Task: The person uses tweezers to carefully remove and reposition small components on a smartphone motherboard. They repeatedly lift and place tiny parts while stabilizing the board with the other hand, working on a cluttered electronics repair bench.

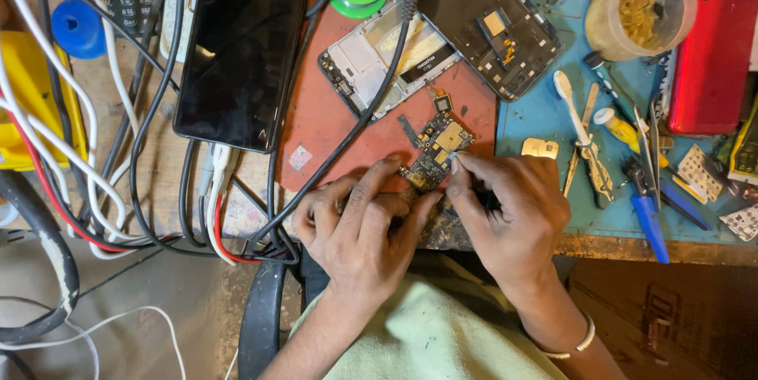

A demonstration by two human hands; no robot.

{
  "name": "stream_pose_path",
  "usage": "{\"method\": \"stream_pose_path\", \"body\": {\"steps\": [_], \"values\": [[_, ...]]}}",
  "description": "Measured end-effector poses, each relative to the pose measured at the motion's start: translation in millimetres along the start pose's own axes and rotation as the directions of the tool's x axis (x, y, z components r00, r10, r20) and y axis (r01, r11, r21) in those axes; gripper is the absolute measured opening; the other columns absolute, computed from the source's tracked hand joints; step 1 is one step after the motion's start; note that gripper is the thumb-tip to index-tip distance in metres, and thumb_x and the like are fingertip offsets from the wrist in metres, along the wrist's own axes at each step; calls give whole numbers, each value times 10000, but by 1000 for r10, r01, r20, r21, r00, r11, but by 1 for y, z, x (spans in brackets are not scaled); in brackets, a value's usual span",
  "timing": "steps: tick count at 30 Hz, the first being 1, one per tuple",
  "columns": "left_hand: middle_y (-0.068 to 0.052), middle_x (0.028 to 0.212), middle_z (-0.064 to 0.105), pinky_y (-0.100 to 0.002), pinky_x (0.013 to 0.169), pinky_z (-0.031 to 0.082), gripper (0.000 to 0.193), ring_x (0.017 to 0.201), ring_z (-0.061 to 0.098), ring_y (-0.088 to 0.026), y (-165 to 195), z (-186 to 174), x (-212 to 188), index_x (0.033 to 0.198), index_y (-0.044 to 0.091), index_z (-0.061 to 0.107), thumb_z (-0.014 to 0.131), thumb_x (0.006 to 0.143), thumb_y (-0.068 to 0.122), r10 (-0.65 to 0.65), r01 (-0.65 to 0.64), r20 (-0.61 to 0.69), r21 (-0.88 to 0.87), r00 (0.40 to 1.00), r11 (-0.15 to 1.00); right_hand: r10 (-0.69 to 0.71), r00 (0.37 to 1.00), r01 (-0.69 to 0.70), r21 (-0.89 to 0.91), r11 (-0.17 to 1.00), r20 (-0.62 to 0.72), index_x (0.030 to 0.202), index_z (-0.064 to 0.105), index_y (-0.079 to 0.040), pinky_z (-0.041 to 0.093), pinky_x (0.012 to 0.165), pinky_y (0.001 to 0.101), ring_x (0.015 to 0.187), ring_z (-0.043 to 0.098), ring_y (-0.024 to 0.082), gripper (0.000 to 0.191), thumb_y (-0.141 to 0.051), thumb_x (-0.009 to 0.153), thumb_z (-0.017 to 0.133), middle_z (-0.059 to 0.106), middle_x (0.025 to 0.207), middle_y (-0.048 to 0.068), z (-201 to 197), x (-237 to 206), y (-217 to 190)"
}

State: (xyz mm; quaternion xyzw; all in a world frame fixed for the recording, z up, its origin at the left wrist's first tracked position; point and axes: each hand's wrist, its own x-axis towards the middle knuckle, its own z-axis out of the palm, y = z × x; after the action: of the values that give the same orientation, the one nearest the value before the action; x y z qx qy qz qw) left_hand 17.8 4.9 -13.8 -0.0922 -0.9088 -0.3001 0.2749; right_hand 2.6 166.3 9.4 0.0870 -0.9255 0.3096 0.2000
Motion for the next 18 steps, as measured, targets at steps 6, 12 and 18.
{"method": "stream_pose_path", "body": {"steps": [6,12,18], "values": [[18,1256,713,-397,994,310,395,1089,614,-190,0,1,0,927,162,591,946,870,326,-3,3,-3,-2,1000,1000,53,998,-54,29,998,24,1041,747,-37,496,766,323,777,650,202,188,-13,873,828,733,933,81,0,0,0],[15,1245,711,-396,983,316,383,1083,615,-200,0,0,0,943,158,611,945,864,329,3,-3,-2,-2,1000,1000,51,999,-51,18,999,0,1047,744,-43,489,781,334,778,646,206,198,-17,875,836,728,916,73,1,-1,-1],[22,1245,710,-388,973,320,375,1074,613,-189,0,1,1,946,167,626,942,856,349,-7,7,-12,3,1000,1000,5,1000,-6,-9,1000,-8,1073,736,-49,498,822,343,840,659,228,217,-18,876,822,735,967,81,0,-2,0]]}}
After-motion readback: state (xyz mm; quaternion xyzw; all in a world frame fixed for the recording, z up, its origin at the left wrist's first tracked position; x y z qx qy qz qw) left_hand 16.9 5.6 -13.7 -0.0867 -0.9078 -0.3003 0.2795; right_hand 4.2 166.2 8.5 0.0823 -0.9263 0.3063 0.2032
